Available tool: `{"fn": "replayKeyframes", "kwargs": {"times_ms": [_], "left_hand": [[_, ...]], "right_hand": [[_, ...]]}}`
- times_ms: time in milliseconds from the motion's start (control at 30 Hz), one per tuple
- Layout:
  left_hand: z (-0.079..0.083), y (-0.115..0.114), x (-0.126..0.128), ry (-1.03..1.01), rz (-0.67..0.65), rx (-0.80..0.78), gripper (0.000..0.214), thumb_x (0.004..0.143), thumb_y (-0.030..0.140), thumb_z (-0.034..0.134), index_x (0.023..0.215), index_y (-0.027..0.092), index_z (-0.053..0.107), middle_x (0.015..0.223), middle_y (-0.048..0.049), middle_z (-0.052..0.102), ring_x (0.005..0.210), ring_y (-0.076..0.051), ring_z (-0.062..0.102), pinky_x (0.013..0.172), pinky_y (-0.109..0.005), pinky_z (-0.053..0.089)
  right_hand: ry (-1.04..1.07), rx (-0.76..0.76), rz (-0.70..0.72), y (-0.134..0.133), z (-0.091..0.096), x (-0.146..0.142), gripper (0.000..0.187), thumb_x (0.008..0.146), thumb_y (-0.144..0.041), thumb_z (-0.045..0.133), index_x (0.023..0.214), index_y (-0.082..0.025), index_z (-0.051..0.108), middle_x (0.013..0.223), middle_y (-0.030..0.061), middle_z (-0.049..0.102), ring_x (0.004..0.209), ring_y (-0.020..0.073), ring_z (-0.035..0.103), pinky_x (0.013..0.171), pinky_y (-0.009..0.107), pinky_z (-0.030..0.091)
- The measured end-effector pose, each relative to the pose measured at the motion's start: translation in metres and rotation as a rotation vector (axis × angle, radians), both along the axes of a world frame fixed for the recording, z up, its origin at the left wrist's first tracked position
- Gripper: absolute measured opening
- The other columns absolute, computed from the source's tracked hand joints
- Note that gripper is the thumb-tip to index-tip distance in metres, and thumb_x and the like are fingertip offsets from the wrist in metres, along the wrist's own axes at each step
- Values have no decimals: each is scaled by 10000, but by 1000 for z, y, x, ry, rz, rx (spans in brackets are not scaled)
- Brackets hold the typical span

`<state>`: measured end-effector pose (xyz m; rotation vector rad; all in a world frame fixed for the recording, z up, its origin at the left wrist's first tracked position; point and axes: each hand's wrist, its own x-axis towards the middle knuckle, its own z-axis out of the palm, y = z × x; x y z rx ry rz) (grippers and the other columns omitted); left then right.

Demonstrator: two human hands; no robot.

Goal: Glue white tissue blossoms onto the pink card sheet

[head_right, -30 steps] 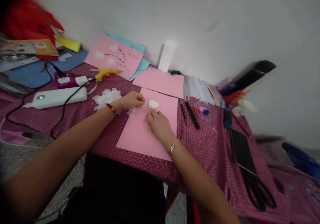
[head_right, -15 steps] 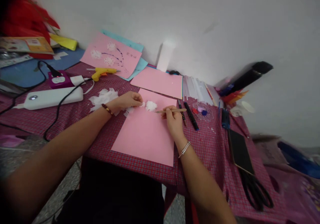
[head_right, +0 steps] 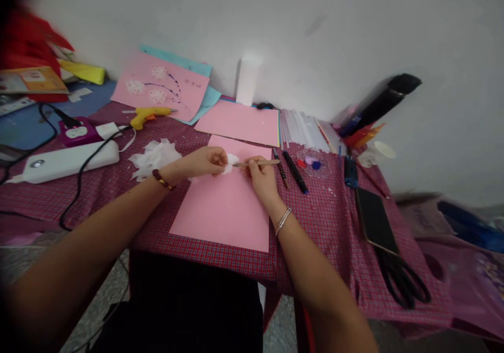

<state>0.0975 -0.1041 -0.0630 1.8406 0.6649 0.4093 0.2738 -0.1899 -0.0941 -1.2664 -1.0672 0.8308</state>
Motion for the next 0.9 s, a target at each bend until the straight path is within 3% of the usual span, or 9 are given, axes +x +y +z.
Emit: {"fn": "replayKeyframes", "kwargs": {"times_ms": [133, 233, 367, 500, 733, 900], "left_hand": [[0, -11, 11, 56, -34, 237, 95, 698, 134, 572, 750, 161, 497, 608, 35, 521, 527, -70, 446, 493, -196, 310], [-4, -9, 14, 150, 75, 411, 78, 685, 112, 558, 683, 156, 494, 630, 22, 524, 568, -85, 446, 524, -210, 312], [-13, -3, 14, 168, 155, 437, 69, 671, 96, 547, 675, 155, 511, 635, 20, 536, 588, -96, 463, 543, -217, 319], [-15, -4, 12, 104, 147, 261, 70, 659, 89, 557, 686, 149, 534, 630, 23, 537, 582, -91, 469, 542, -220, 322], [7, -13, 2, -331, -6, -402, 197, 635, 134, 666, 827, 130, 621, 703, 27, 583, 602, -49, 487, 592, -204, 358], [7, -16, 4, -472, 21, -536, 148, 633, 139, 694, 764, 125, 626, 690, 22, 589, 611, -52, 498, 609, -208, 368]], "right_hand": [[-6, 7, 4, 1, -2, 2, 165, 829, -358, 545, 804, -202, 590, 647, 0, 638, 551, 138, 577, 564, 279, 474], [-6, 12, 9, 1, -3, 3, 168, 831, -360, 545, 802, -203, 594, 653, 0, 639, 565, 139, 582, 580, 283, 478], [5, 16, 5, 1, -4, 3, 170, 827, -364, 554, 808, -201, 595, 655, 3, 639, 572, 145, 584, 589, 292, 484], [23, 8, -1, 0, -3, 4, 171, 823, -371, 555, 800, -205, 590, 647, -2, 630, 581, 144, 584, 601, 291, 488], [10, 95, -33, -13, 16, 8, 294, 880, -415, 476, 684, -203, 526, 640, -16, 535, 537, 100, 507, 520, 236, 422], [-85, 38, 69, -21, 27, -5, 238, 857, -454, 517, 878, -219, 553, 586, -68, 390, 448, 81, 308, 417, 220, 255]]}}
